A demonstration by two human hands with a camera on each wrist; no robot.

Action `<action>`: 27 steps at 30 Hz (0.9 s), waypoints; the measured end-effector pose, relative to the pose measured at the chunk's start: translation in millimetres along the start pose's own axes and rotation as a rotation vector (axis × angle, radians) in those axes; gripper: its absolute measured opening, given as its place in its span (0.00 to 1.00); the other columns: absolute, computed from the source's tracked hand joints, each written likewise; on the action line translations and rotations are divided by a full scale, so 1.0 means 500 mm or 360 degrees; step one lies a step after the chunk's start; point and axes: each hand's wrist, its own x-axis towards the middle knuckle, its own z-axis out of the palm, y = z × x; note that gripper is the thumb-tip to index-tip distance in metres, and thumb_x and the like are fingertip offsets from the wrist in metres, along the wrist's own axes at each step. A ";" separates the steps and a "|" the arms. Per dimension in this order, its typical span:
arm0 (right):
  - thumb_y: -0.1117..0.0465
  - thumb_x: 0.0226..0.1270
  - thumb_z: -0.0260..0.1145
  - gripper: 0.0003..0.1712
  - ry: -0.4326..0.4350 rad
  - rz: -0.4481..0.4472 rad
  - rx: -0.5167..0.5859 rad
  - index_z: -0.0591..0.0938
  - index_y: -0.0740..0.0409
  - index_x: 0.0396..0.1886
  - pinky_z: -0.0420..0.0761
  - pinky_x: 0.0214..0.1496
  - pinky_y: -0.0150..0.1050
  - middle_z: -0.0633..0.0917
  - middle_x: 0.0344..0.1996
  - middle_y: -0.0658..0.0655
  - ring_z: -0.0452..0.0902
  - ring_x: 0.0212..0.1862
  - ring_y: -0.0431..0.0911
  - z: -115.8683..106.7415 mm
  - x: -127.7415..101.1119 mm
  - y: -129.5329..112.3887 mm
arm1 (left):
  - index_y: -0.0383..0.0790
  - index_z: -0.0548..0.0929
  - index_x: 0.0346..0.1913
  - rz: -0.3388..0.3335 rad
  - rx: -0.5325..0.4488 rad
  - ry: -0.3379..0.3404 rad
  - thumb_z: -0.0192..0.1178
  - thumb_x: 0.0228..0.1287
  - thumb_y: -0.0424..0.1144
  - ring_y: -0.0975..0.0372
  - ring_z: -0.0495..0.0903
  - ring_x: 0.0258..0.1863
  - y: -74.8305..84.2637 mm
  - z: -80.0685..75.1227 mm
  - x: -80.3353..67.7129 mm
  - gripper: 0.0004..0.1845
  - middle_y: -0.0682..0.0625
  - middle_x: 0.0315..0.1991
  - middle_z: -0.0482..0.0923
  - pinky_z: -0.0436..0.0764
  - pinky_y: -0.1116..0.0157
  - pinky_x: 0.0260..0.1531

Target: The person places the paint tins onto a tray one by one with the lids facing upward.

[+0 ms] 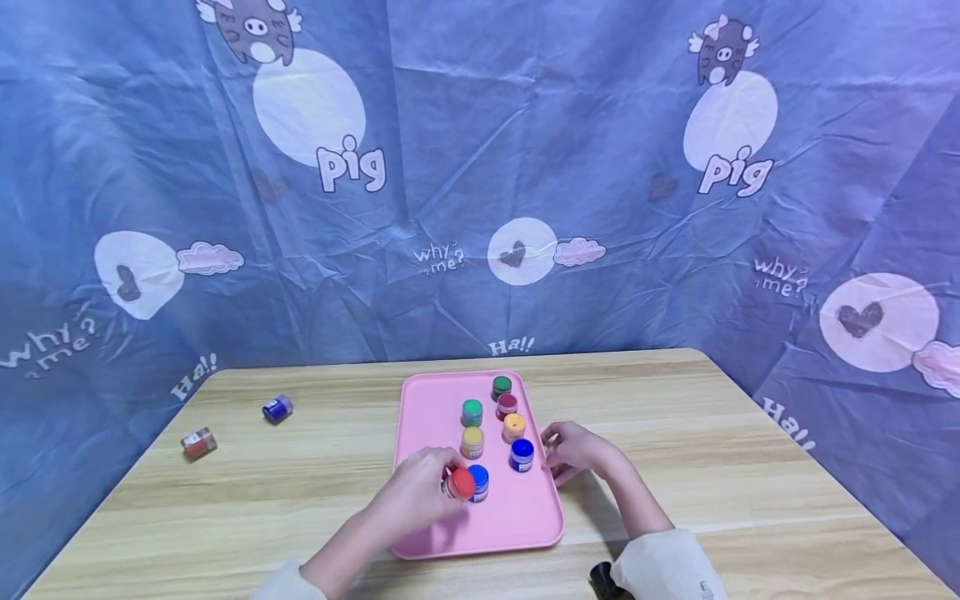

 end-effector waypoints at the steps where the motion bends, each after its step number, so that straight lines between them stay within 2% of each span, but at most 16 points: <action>1: 0.80 0.47 0.58 0.20 0.0000 -0.0001 -0.0001 0.70 0.74 0.44 0.82 0.28 0.44 0.74 0.28 0.64 0.78 0.22 0.51 0.000 0.000 0.000 | 0.37 0.80 0.35 0.0008 -0.0008 -0.0013 0.71 0.36 0.32 0.63 0.73 0.30 0.003 0.003 -0.001 0.18 0.54 0.29 0.76 0.77 0.67 0.32; 7: 0.80 0.48 0.58 0.20 0.0000 0.0002 -0.0006 0.70 0.75 0.44 0.82 0.28 0.44 0.74 0.28 0.63 0.79 0.23 0.51 -0.001 -0.001 0.000 | 0.37 0.81 0.34 0.0015 -0.0053 -0.0123 0.71 0.35 0.30 0.67 0.73 0.28 0.020 0.016 -0.005 0.17 0.56 0.28 0.75 0.77 0.71 0.32; 17: 0.80 0.48 0.58 0.20 -0.0008 0.0001 -0.0002 0.69 0.75 0.45 0.82 0.28 0.44 0.74 0.28 0.63 0.78 0.23 0.51 -0.001 0.002 0.001 | 0.39 0.79 0.36 -0.0081 -0.0050 -0.0303 0.69 0.35 0.25 0.67 0.71 0.29 0.033 0.035 -0.007 0.19 0.56 0.29 0.73 0.75 0.74 0.28; 27: 0.79 0.49 0.58 0.20 -0.0015 -0.0008 -0.0018 0.70 0.74 0.45 0.82 0.28 0.43 0.74 0.28 0.63 0.78 0.23 0.51 -0.002 0.001 0.002 | 0.42 0.78 0.31 0.0037 0.0047 -0.0294 0.70 0.35 0.26 0.69 0.69 0.26 0.035 0.053 -0.008 0.16 0.57 0.26 0.73 0.73 0.75 0.24</action>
